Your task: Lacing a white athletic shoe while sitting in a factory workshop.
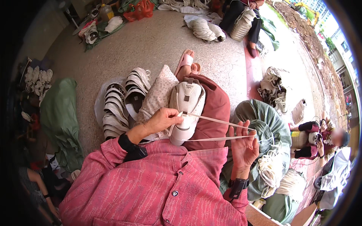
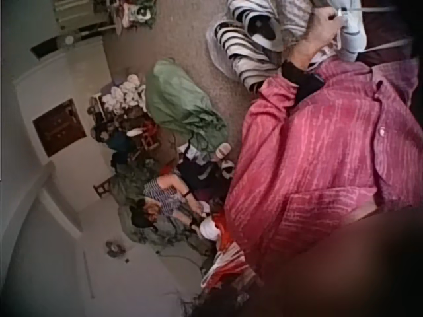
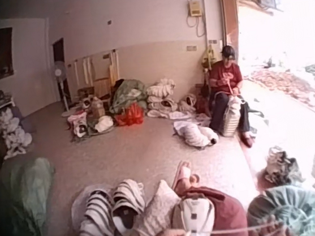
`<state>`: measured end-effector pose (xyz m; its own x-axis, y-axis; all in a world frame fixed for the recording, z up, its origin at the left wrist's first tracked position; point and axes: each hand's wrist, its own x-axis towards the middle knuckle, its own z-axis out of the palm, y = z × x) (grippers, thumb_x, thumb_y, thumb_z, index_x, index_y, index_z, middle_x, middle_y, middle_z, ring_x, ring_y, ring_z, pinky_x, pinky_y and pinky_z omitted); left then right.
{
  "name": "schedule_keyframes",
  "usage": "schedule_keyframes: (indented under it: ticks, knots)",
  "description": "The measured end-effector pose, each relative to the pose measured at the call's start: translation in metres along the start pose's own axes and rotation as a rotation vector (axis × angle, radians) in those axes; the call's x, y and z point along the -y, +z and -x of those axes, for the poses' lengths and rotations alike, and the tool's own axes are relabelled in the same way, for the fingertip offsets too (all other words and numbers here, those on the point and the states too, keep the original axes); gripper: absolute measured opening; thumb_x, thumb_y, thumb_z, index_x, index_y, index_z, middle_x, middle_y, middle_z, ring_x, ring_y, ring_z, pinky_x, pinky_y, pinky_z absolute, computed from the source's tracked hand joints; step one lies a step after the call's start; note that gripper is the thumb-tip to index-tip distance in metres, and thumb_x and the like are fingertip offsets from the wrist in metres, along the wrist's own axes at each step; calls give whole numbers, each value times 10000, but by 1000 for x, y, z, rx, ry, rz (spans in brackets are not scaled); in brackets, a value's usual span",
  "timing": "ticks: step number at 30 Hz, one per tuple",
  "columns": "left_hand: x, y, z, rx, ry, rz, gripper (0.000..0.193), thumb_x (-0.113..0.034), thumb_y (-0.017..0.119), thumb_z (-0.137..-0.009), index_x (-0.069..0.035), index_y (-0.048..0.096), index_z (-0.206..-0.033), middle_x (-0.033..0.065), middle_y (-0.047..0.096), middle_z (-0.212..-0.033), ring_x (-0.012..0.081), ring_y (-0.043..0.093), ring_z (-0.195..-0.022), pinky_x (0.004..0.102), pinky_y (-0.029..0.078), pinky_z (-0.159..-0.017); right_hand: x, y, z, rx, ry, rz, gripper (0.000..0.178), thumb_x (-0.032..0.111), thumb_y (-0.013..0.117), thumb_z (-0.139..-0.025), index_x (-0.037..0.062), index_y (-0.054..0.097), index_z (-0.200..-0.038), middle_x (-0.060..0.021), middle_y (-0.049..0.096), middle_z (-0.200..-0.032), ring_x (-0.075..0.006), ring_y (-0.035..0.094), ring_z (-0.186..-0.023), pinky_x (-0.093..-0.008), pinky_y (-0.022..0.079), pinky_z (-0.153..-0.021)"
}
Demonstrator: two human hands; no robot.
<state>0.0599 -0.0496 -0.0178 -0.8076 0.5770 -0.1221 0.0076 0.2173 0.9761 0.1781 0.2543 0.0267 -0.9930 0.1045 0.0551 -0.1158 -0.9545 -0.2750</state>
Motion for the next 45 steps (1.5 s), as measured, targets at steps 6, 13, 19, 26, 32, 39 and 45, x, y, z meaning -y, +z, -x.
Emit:
schedule_keyframes:
  ticks: [6,13,19,26,32,39,45]
  knots:
    - [-33,-51,49,121,-244,756,210,-219,599,-956,-53,618,-828,-51,475,-564,43,428,-462,213,367,-447,-8,-19,10,-210,136,175,195,251,524,-981,92,626,-933,-72,612,-1060,-232,575,-999,-448,420,-982]
    - [14,-160,146,-359,214,1223,226,-234,487,-1008,-42,605,-993,-64,303,-498,48,241,-388,228,208,-385,-24,-11,17,85,458,298,248,284,563,-940,52,569,-852,-22,492,-650,-184,497,-591,-373,462,-701]
    - [58,-233,229,-709,483,1369,296,-180,391,-1039,-7,498,-1255,-46,335,-572,58,268,-422,219,236,-396,0,1,22,285,272,420,431,325,622,-881,31,494,-593,-77,453,-588,-204,482,-517,-355,402,-418]
    - [88,-259,272,-1122,352,1222,357,-182,444,-1021,-102,477,-1367,-61,370,-600,63,347,-487,220,314,-451,81,-21,30,91,-44,301,296,289,479,-1007,38,635,-1010,-106,578,-1264,-140,496,-787,-320,423,-824]
    - [109,-270,274,-1699,114,1268,333,-232,601,-950,-96,597,-1254,46,528,-819,166,514,-692,290,486,-648,184,-52,58,-23,-315,-17,167,91,490,-986,-33,529,-1091,-80,582,-1021,-101,485,-704,-272,411,-677]
    - [170,-335,357,-1493,466,1208,360,-244,595,-950,28,581,-1185,136,623,-1095,243,615,-972,359,542,-805,306,-166,109,-364,-481,-17,365,117,530,-963,-46,467,-1283,-185,569,-1268,-276,575,-1124,-415,481,-959]
    - [165,-333,337,-1231,472,1186,587,-466,394,-1000,30,515,-1290,126,663,-1050,167,558,-718,251,340,-439,386,-243,152,-722,-622,142,424,-15,497,-939,-101,361,-1332,-256,520,-1311,-348,522,-1222,-448,455,-1060]
